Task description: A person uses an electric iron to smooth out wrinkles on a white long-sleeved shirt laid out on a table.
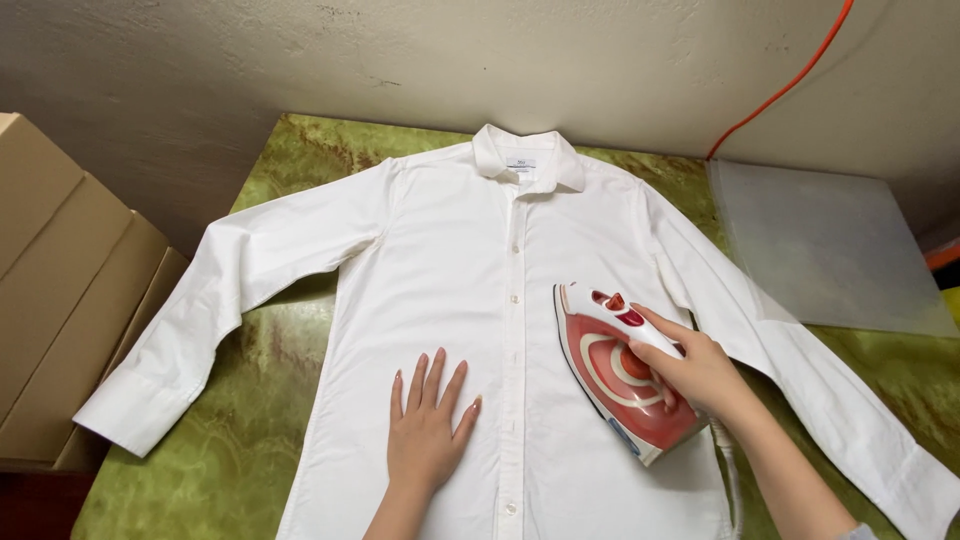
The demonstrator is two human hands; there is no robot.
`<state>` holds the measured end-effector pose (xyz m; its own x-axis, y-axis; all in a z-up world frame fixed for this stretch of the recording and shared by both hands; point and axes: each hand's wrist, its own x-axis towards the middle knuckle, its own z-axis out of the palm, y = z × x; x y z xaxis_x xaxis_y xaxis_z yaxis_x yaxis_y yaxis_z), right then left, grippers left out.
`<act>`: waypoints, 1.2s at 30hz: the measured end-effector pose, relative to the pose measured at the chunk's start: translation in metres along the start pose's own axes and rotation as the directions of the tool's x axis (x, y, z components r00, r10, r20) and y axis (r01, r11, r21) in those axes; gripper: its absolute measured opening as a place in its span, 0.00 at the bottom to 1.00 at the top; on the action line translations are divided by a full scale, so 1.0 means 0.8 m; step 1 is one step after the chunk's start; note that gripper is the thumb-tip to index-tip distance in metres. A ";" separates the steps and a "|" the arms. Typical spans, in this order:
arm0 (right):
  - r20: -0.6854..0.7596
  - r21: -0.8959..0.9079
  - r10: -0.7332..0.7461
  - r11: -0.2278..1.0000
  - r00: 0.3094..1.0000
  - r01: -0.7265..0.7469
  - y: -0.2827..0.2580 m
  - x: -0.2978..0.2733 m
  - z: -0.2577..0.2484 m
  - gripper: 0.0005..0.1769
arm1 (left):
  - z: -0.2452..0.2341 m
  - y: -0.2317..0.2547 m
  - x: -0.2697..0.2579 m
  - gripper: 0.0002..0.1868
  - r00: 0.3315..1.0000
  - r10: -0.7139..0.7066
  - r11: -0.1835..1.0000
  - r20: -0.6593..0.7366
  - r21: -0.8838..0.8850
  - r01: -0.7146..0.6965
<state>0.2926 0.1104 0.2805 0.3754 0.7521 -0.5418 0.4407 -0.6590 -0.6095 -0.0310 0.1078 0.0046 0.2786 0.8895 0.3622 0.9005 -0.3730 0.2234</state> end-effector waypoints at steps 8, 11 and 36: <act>-0.201 0.059 -0.021 0.998 0.979 0.034 -0.036 0.126 0.009 0.45 | -0.006 0.002 0.003 0.35 0.999 0.013 1.000 -0.034 0.025 -0.012; -0.273 0.056 -0.031 0.997 0.961 0.048 -0.030 0.197 0.002 0.46 | -0.007 0.003 0.001 0.35 0.999 0.011 0.999 -0.045 0.035 -0.010; -0.008 0.104 0.061 0.993 0.998 -0.060 0.139 -0.026 -0.042 0.43 | 0.028 -0.001 -0.007 0.37 0.992 -0.047 0.991 -0.116 0.118 0.061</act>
